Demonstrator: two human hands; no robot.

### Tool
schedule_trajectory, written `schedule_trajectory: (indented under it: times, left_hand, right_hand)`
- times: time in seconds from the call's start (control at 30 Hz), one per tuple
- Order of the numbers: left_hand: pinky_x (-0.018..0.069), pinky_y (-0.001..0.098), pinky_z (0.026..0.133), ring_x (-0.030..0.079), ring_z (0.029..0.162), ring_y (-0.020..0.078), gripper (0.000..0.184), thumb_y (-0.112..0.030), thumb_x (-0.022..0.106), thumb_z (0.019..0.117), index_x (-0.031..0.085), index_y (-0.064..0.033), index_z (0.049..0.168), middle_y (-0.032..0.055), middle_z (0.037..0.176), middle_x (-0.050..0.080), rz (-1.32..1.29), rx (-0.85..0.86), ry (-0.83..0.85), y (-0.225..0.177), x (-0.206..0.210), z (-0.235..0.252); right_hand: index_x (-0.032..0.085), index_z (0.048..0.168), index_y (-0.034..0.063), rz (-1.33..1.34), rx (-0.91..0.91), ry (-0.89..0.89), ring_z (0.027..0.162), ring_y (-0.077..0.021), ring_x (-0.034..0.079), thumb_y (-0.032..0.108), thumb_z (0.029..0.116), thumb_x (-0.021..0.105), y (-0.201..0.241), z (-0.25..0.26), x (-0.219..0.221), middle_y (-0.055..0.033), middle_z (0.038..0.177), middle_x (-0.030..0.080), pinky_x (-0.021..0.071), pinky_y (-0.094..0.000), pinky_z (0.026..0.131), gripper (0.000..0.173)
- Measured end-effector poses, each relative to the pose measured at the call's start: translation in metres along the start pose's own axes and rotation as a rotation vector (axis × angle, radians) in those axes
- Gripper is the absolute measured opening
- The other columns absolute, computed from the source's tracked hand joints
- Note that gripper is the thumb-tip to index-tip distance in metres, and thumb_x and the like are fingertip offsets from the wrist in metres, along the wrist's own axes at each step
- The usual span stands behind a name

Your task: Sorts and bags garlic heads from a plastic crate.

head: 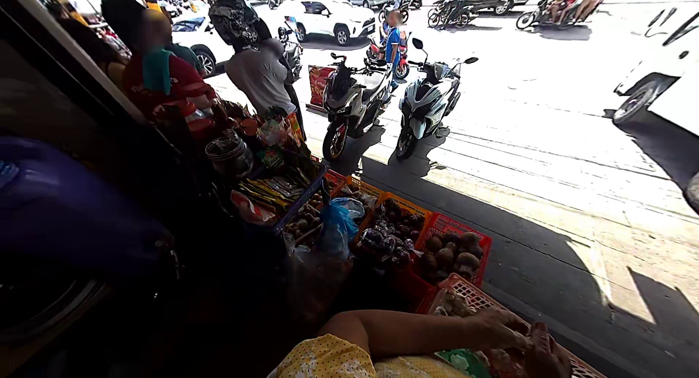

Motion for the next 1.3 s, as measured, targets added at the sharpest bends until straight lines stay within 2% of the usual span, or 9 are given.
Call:
schedule_trajectory:
  times: [0.13,0.23,0.33,0.43,0.57,0.67,0.8,0.97,1.3]
  left_hand:
    - [0.0575,0.0394,0.087,0.067,0.097,0.0230,0.038,-0.010,0.062,0.1022,0.050,0.0096,0.133,0.0227,0.120,0.062,-0.294,-0.094,-0.049,0.008,0.008,-0.002]
    - [0.0580,0.0378,0.083,0.066,0.091,0.0216,0.040,-0.004,0.065,0.0991,0.049,0.0086,0.133,0.0208,0.116,0.061,-0.398,-0.125,-0.080,0.013,0.011,-0.001]
    - [0.0582,0.0369,0.081,0.065,0.087,0.0201,0.041,0.000,0.067,0.0962,0.048,0.0068,0.132,0.0184,0.110,0.060,-0.408,-0.141,-0.066,0.013,0.014,0.000]
    - [0.0578,0.0382,0.082,0.064,0.089,0.0211,0.043,0.002,0.068,0.0944,0.048,0.0060,0.132,0.0188,0.113,0.059,-0.335,-0.110,-0.031,0.013,0.017,0.003]
    - [0.0569,0.0399,0.084,0.063,0.093,0.0224,0.041,0.004,0.065,0.0953,0.048,0.0062,0.132,0.0200,0.119,0.057,-0.306,-0.088,0.007,0.007,0.014,0.003]
    - [0.0569,0.0389,0.084,0.064,0.095,0.0213,0.033,0.006,0.062,0.0966,0.053,0.0073,0.128,0.0195,0.119,0.058,-0.264,-0.038,0.001,0.006,0.010,0.007]
    - [0.0488,0.0446,0.101,0.057,0.118,0.0317,0.031,0.004,0.066,0.0947,0.065,0.0061,0.126,0.0276,0.132,0.055,-0.034,0.061,-0.042,0.002,0.006,0.010]
    - [0.0517,0.0423,0.094,0.064,0.103,0.0263,0.029,-0.001,0.065,0.0971,0.064,0.0056,0.125,0.0230,0.117,0.066,0.026,0.078,-0.077,0.013,0.010,0.017]
    - [0.0561,0.0343,0.083,0.064,0.090,0.0151,0.025,0.008,0.059,0.0972,0.061,0.0086,0.122,0.0152,0.112,0.066,-0.405,-0.064,-0.057,0.008,0.007,0.015]
  right_hand:
    - [0.064,0.111,-0.0077,0.050,0.042,-0.015,0.081,-0.0076,0.062,0.037,0.1113,0.037,-0.018,0.013,-0.006,-0.0101,0.092,0.065,0.0541,-0.0338,0.081,0.052]
    - [0.058,0.107,-0.0003,0.193,0.061,-0.030,0.066,0.0028,0.062,0.036,0.1119,0.032,-0.027,0.014,-0.005,0.0054,0.077,0.062,0.0577,-0.0230,0.067,0.045]
    - [0.057,0.120,0.0010,0.295,0.136,0.056,0.066,-0.0032,0.068,0.036,0.1128,0.022,-0.019,-0.001,-0.008,0.0026,0.083,0.070,0.0606,-0.0259,0.062,0.049]
    - [0.062,0.117,0.0079,0.302,0.210,0.146,0.051,-0.0034,0.057,0.033,0.1096,0.033,-0.036,0.002,-0.016,0.0022,0.074,0.068,0.0467,-0.0214,0.046,0.039]
    - [0.059,0.125,0.0112,0.361,0.252,0.230,0.061,-0.0048,0.065,0.027,0.1095,0.040,-0.044,0.007,-0.024,0.0017,0.084,0.072,0.0541,-0.0224,0.055,0.029]
    - [0.061,0.107,0.0147,0.328,0.229,0.187,0.047,-0.0024,0.052,0.031,0.1116,0.032,-0.042,0.012,-0.024,0.0060,0.068,0.066,0.0448,-0.0209,0.044,0.034]
    - [0.061,0.099,0.0161,0.346,0.342,0.187,0.046,-0.0066,0.049,0.051,0.1102,0.018,-0.040,0.013,-0.021,0.0034,0.063,0.060,0.0434,-0.0257,0.044,0.056]
    - [0.052,0.078,0.0213,0.401,0.359,0.209,0.038,-0.0031,0.036,0.050,0.1102,0.016,-0.039,0.012,-0.011,0.0075,0.051,0.048,0.0326,-0.0207,0.038,0.056]
    - [0.058,0.102,0.0136,0.356,0.170,-0.025,0.041,-0.0023,0.046,0.037,0.1126,0.027,-0.050,0.016,-0.013,0.0075,0.062,0.059,0.0420,-0.0212,0.040,0.040]
Point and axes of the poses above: each hand's wrist, its own z-axis towards the middle knuckle, its own x-axis out of the palm, y = z × x, the point moved 4 cm from there along z, towards the middle knuckle
